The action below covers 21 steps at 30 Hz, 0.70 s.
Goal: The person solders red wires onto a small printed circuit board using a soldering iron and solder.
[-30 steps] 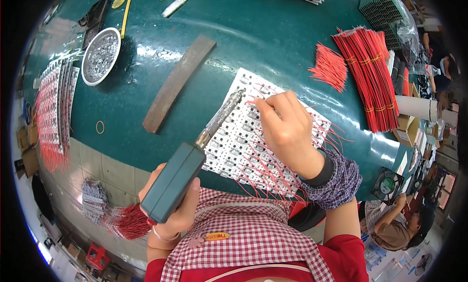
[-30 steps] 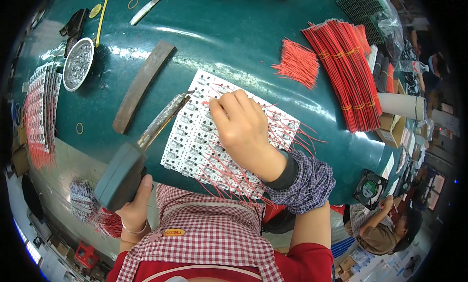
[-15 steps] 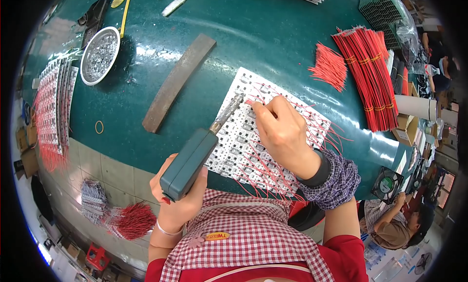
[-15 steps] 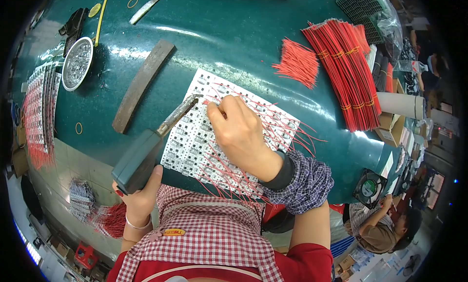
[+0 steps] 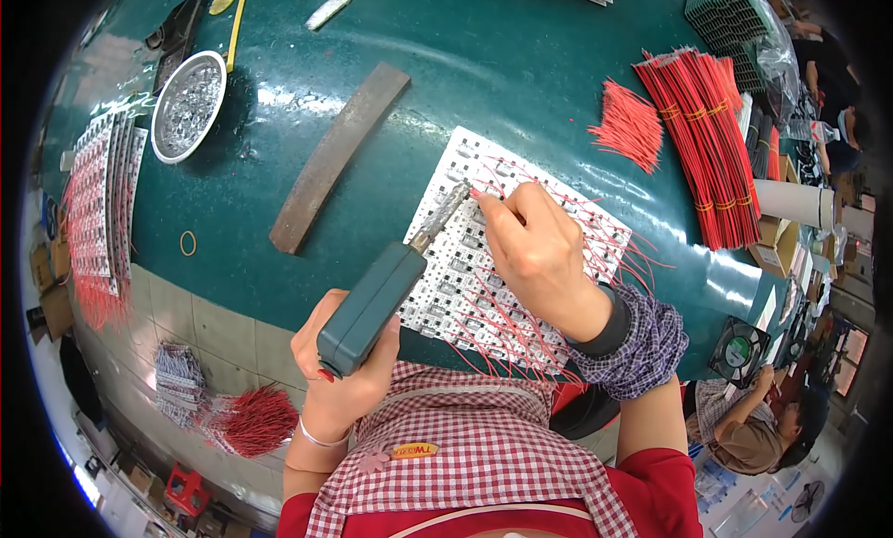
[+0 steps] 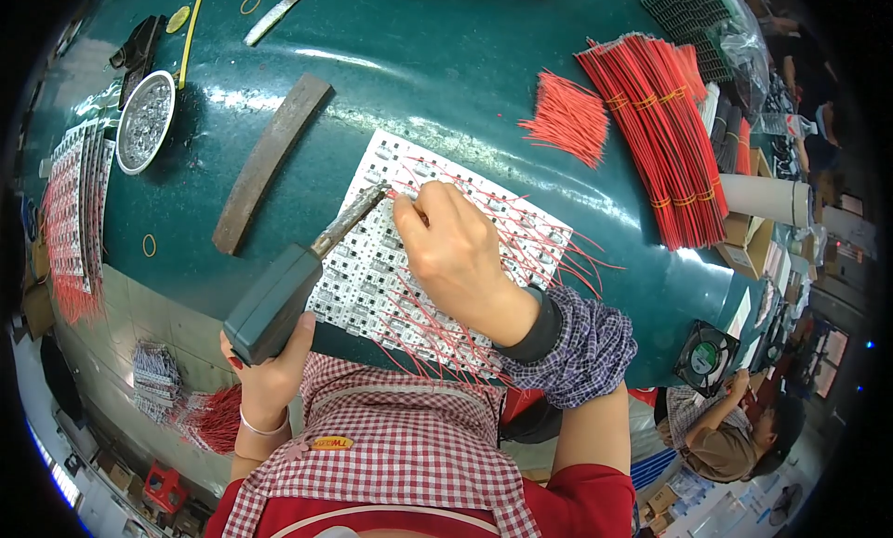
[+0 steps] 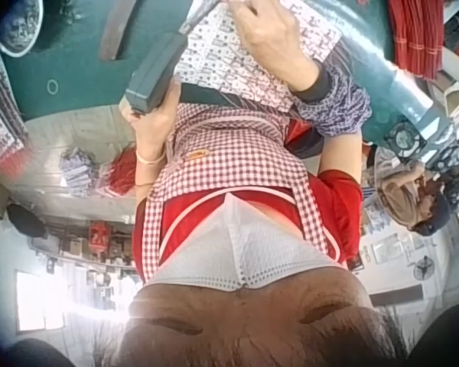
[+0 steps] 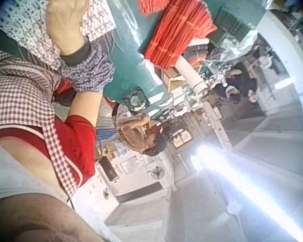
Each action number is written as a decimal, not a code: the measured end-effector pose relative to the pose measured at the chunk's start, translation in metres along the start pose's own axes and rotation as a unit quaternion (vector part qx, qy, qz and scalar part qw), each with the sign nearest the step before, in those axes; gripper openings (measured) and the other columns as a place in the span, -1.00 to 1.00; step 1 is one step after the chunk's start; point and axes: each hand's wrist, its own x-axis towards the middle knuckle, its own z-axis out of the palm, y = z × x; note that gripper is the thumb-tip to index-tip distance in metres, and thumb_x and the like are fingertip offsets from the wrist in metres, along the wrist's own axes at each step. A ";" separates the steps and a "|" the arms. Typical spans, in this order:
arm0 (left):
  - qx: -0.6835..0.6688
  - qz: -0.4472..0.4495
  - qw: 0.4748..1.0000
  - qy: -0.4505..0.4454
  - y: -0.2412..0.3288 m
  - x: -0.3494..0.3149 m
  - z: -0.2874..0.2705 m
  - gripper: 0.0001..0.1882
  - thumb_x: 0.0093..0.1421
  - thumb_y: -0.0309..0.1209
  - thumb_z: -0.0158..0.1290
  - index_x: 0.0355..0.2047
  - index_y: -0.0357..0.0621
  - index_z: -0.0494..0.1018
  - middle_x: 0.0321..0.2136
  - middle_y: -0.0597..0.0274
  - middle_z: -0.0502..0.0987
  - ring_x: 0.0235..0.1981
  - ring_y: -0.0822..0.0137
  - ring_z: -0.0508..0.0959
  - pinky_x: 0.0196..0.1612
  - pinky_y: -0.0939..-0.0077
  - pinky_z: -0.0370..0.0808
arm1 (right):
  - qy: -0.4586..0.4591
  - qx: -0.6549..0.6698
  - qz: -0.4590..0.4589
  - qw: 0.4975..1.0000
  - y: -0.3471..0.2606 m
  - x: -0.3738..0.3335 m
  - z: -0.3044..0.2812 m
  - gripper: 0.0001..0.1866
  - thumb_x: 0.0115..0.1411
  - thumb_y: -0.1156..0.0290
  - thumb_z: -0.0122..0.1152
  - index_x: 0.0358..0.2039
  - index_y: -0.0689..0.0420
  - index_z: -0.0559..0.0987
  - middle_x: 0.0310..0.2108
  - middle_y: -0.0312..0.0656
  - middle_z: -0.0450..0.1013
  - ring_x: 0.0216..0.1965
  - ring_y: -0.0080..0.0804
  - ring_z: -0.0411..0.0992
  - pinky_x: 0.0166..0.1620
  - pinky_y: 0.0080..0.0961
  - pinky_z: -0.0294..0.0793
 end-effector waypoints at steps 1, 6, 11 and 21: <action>0.000 0.000 1.000 0.000 0.000 0.000 0.001 -0.84 -0.03 -0.73 0.25 -0.40 -0.34 0.57 -0.44 0.12 0.57 -0.53 0.30 0.57 -0.45 0.49 0.48 | 0.000 -0.001 0.002 1.000 0.000 0.000 0.000 -0.70 -0.09 0.65 0.27 -0.25 0.32 0.62 -0.47 -0.16 0.26 -0.44 -0.28 0.40 -0.46 -0.38 0.41; 0.005 -0.003 1.000 -0.002 -0.001 -0.002 -0.001 -0.85 -0.03 -0.72 0.26 -0.41 -0.35 0.57 -0.45 0.10 0.56 -0.54 0.30 0.56 -0.46 0.49 0.48 | 0.011 -0.003 0.003 1.000 -0.001 0.001 0.000 -0.74 -0.04 0.67 0.33 -0.26 0.29 0.63 -0.50 -0.18 0.27 -0.49 -0.30 0.39 -0.49 -0.37 0.38; -0.016 0.011 0.999 0.040 -0.001 -0.008 -0.003 -0.84 -0.01 -0.71 0.26 -0.36 -0.39 0.60 -0.40 0.05 0.60 -0.50 0.27 0.60 -0.42 0.50 0.52 | -0.006 -0.006 -0.001 1.000 0.000 0.000 0.000 -0.73 -0.07 0.64 0.28 -0.27 0.32 0.62 -0.48 -0.17 0.26 -0.45 -0.29 0.39 -0.46 -0.38 0.41; -0.015 -0.018 0.999 0.040 0.004 -0.016 -0.010 -0.78 0.00 -0.69 0.27 -0.28 -0.42 0.63 -0.31 -0.03 0.66 -0.39 0.24 0.67 -0.31 0.49 0.59 | 0.036 -0.020 -0.020 0.999 0.002 0.000 -0.002 -0.74 -0.07 0.64 0.32 -0.28 0.23 0.62 -0.49 -0.21 0.31 -0.46 -0.30 0.38 -0.46 -0.36 0.38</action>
